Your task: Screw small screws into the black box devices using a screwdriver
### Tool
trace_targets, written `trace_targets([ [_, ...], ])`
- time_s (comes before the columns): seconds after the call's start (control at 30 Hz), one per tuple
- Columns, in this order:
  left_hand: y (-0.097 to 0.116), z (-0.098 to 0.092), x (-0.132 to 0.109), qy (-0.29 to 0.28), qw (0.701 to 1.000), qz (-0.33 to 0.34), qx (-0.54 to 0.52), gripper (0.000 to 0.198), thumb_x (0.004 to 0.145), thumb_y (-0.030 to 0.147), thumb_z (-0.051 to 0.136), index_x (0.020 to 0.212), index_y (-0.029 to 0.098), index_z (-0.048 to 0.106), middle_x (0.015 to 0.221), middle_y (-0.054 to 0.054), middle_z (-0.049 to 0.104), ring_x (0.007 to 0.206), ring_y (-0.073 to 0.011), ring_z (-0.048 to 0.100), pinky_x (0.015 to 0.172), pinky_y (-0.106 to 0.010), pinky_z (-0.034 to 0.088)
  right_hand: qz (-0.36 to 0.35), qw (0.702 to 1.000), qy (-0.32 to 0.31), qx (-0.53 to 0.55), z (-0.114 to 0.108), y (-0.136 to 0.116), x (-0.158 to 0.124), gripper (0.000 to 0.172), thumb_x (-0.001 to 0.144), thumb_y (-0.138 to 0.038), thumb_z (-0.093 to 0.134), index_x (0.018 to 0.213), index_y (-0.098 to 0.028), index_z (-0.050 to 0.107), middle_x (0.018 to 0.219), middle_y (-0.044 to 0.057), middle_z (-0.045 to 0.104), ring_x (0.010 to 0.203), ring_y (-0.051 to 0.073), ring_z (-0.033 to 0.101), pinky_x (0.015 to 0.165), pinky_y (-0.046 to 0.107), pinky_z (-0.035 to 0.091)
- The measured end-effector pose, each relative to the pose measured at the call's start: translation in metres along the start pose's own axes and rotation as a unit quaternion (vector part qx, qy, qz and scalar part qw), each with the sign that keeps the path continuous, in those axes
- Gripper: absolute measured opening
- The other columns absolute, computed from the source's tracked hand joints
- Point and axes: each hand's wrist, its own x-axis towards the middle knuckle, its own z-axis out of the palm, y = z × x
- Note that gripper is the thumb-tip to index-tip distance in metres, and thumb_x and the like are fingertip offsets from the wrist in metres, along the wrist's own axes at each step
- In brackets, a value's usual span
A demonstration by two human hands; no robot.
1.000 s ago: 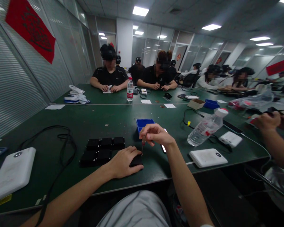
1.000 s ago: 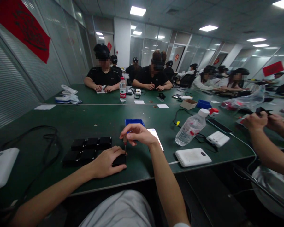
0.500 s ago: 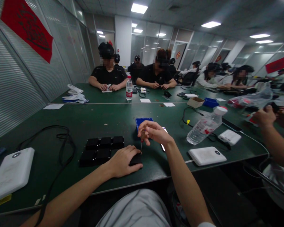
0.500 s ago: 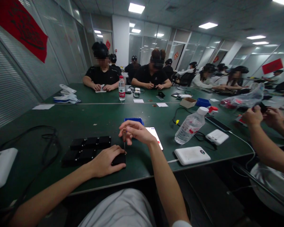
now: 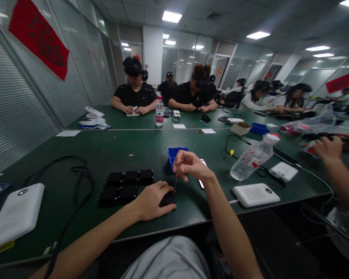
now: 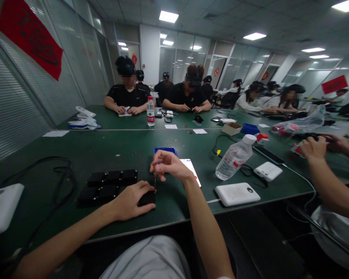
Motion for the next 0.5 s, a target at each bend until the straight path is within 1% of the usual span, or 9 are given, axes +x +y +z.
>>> trace_targets([
  [0.1, -0.0006, 0.0005, -0.0002, 0.001, 1.0, 0.0, 0.001, 0.038, 0.092, 0.04, 0.07, 0.121, 0.018, 0.061, 0.116, -0.01, 0.067, 0.108, -0.0278, 0.065, 0.097, -0.042, 0.054, 0.009, 1.0, 0.004, 0.0, 0.0001, 0.0003, 0.0005, 0.041, 0.085, -0.05, 0.08, 0.101, -0.016, 0.064, 0.088, 0.003, 0.077, 0.048, 0.007, 0.066, 0.051, 0.02, 0.056],
  [0.17, -0.0004, 0.0002, -0.0002, -0.001, 1.0, 0.0, 0.004, 0.037, 0.092, 0.04, 0.07, 0.12, 0.018, 0.061, 0.115, -0.01, 0.067, 0.108, -0.0282, 0.065, 0.097, -0.043, 0.054, 0.015, 1.0, 0.006, -0.004, -0.0003, 0.0011, 0.0005, 0.039, 0.088, -0.05, 0.077, 0.102, -0.014, 0.068, 0.088, 0.005, 0.077, 0.05, 0.008, 0.067, 0.049, 0.019, 0.054],
  [0.23, 0.0001, -0.0003, -0.0001, -0.004, 1.0, -0.002, 0.004, 0.038, 0.092, 0.04, 0.071, 0.121, 0.018, 0.061, 0.115, -0.01, 0.067, 0.107, -0.0284, 0.065, 0.096, -0.043, 0.055, 0.011, 1.0, 0.005, -0.008, -0.0007, 0.0019, 0.0004, 0.036, 0.086, -0.046, 0.079, 0.097, -0.014, 0.07, 0.086, 0.005, 0.076, 0.05, 0.009, 0.067, 0.045, 0.018, 0.052],
  [0.3, 0.0005, -0.0007, 0.0001, -0.004, 1.0, -0.003, 0.004, 0.039, 0.091, 0.04, 0.072, 0.122, 0.017, 0.061, 0.116, -0.011, 0.066, 0.107, -0.0283, 0.066, 0.097, -0.043, 0.055, 0.005, 1.0, 0.006, -0.008, -0.0008, 0.0024, 0.0004, 0.033, 0.083, -0.042, 0.084, 0.093, -0.014, 0.068, 0.085, 0.004, 0.076, 0.05, 0.009, 0.067, 0.042, 0.017, 0.05],
  [0.4, 0.0008, -0.0007, 0.0004, -0.003, 1.0, -0.002, 0.003, 0.04, 0.091, 0.039, 0.072, 0.123, 0.017, 0.061, 0.117, -0.011, 0.066, 0.107, -0.0279, 0.066, 0.098, -0.043, 0.055, -0.002, 1.0, 0.012, 0.004, -0.0005, 0.0022, 0.0007, 0.033, 0.079, -0.034, 0.088, 0.089, -0.017, 0.061, 0.086, 0.002, 0.076, 0.05, 0.009, 0.067, 0.038, 0.015, 0.047],
  [0.43, 0.0008, -0.0005, 0.0005, -0.003, 1.0, -0.002, 0.003, 0.04, 0.092, 0.039, 0.072, 0.123, 0.017, 0.061, 0.118, -0.011, 0.066, 0.108, -0.0279, 0.066, 0.098, -0.042, 0.055, -0.004, 1.0, 0.01, 0.009, -0.0003, 0.0019, 0.0007, 0.034, 0.079, -0.033, 0.088, 0.089, -0.017, 0.059, 0.086, 0.002, 0.076, 0.05, 0.009, 0.067, 0.038, 0.015, 0.048],
  [0.5, 0.0006, 0.0, 0.0006, -0.002, 1.0, -0.003, 0.006, 0.04, 0.091, 0.039, 0.072, 0.123, 0.016, 0.061, 0.118, -0.011, 0.066, 0.108, -0.028, 0.066, 0.098, -0.042, 0.055, -0.006, 1.0, 0.005, 0.016, 0.0003, 0.0011, 0.0008, 0.036, 0.082, -0.038, 0.085, 0.091, -0.017, 0.057, 0.086, 0.003, 0.076, 0.048, 0.009, 0.066, 0.039, 0.015, 0.049],
])
